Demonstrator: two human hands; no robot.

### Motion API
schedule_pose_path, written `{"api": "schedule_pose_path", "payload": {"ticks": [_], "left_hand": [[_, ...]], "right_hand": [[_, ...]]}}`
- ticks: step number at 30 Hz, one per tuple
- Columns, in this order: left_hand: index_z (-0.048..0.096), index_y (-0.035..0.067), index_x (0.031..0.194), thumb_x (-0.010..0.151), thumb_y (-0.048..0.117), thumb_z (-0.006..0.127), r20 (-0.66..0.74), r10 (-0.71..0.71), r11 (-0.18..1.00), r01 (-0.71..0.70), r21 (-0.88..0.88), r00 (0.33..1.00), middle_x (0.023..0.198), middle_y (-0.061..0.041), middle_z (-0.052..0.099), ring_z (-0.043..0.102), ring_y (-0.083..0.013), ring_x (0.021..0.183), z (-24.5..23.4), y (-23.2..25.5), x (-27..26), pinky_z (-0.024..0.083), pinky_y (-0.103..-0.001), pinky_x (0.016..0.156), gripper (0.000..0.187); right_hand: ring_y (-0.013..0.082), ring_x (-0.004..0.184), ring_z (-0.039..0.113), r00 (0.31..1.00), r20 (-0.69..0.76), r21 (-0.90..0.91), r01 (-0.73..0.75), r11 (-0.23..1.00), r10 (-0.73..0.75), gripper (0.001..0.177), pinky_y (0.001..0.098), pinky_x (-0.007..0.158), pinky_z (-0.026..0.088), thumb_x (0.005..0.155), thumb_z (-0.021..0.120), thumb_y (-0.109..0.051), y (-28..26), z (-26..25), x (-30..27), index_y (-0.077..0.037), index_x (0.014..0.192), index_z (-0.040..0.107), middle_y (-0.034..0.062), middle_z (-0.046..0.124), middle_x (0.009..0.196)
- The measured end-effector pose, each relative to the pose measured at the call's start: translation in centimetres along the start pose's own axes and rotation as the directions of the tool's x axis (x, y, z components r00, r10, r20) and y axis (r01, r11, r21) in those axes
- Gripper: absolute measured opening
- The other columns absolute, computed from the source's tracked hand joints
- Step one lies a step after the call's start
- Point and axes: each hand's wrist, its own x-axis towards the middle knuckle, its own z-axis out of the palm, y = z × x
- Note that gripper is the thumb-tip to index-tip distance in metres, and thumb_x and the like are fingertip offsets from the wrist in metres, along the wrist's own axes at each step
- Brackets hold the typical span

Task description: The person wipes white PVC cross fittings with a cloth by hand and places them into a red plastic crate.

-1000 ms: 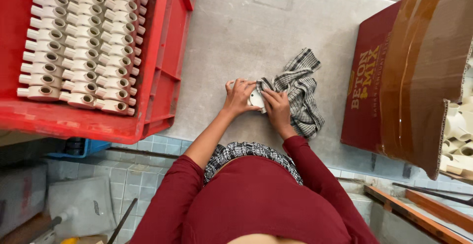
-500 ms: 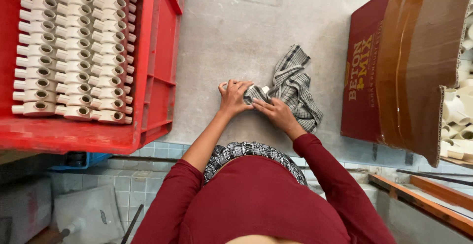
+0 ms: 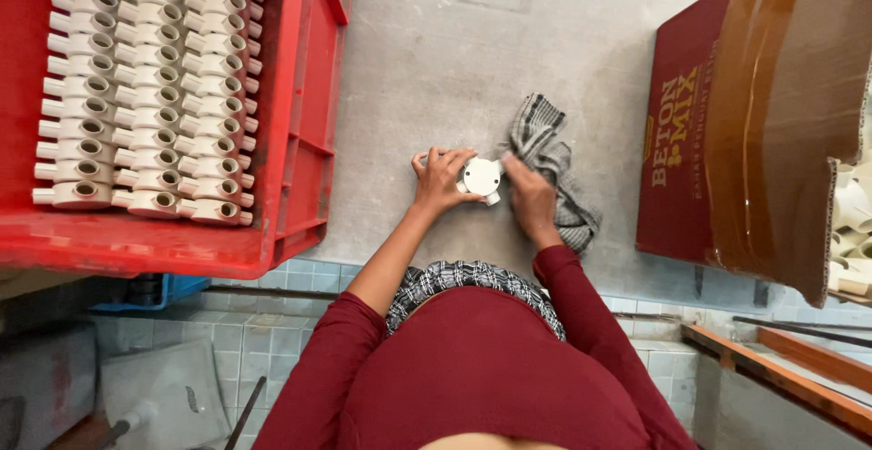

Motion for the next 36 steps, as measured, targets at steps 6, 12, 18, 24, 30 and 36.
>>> {"api": "schedule_pose_path", "payload": {"ticks": [6,12,18,24,30,36], "left_hand": [[0.043,0.017,0.131,0.048,0.047,0.082,0.167,0.073,0.982,-0.1,0.16,0.983,0.136,-0.003,0.039,0.034,-0.0251,0.119,-1.5,2.5,1.6,0.018,-0.054,0.099,0.097],[0.048,0.015,0.129,0.033,0.056,0.085,0.396,0.15,0.887,-0.3,0.35,0.906,0.126,-0.011,0.043,0.046,-0.0263,0.103,-0.9,6.5,3.5,0.038,-0.043,0.078,0.11],[0.037,0.013,0.136,0.05,0.05,0.082,0.344,0.299,0.943,-0.331,0.035,0.89,0.115,-0.012,0.051,0.054,-0.0297,0.104,0.9,5.1,4.2,0.045,-0.045,0.079,0.104],[0.041,0.001,0.132,0.052,0.031,0.087,-0.019,0.258,0.807,-0.226,-0.545,0.966,0.116,-0.021,0.049,0.052,-0.0391,0.11,0.0,4.1,2.0,0.046,-0.044,0.094,0.097],[0.044,0.009,0.132,0.048,0.034,0.086,0.051,0.177,0.949,-0.156,-0.275,0.983,0.119,-0.014,0.052,0.05,-0.0334,0.114,-1.9,-0.5,-0.9,0.038,-0.047,0.099,0.098],[0.042,0.016,0.135,0.046,0.048,0.083,0.076,0.086,0.993,-0.079,-0.087,0.993,0.129,-0.007,0.048,0.038,-0.0246,0.128,-0.5,-3.1,-1.6,0.021,-0.049,0.105,0.102]], "right_hand": [[0.027,0.099,0.063,0.955,-0.117,0.092,-0.263,0.96,0.273,0.042,0.0364,0.084,0.051,0.083,0.054,0.006,2.9,-2.8,-2.3,-0.013,0.119,0.065,0.0101,0.067,0.111],[0.0246,0.091,0.062,0.941,-0.159,-0.02,-0.305,0.952,0.298,0.037,0.0376,0.078,0.048,0.081,0.056,-0.001,1.1,-2.7,-4.1,-0.019,0.111,0.067,0.0018,0.066,0.107],[0.0226,0.087,0.062,0.944,-0.177,-0.027,-0.287,0.958,0.278,0.035,0.0355,0.075,0.047,0.081,0.056,-0.003,1.5,-2.6,-4.1,-0.023,0.108,0.066,-0.0019,0.065,0.106],[0.0211,0.089,0.063,0.945,-0.16,-0.078,-0.3,0.951,0.286,0.03,0.0339,0.076,0.047,0.081,0.063,-0.009,2.3,-1.6,-4.3,-0.021,0.108,0.065,0.0008,0.064,0.102],[0.028,0.091,0.062,0.923,-0.124,0.07,-0.359,0.931,0.365,0.042,0.0387,0.077,0.048,0.079,0.07,-0.011,3.2,-1.4,-4.1,-0.013,0.119,0.058,0.0085,0.063,0.1],[0.0277,0.078,0.062,0.94,-0.157,0.087,-0.291,0.953,0.302,0.021,0.0354,0.068,0.05,0.08,0.069,-0.007,2.4,-0.7,-3.0,-0.013,0.1,0.069,0.0057,0.057,0.083]]}}
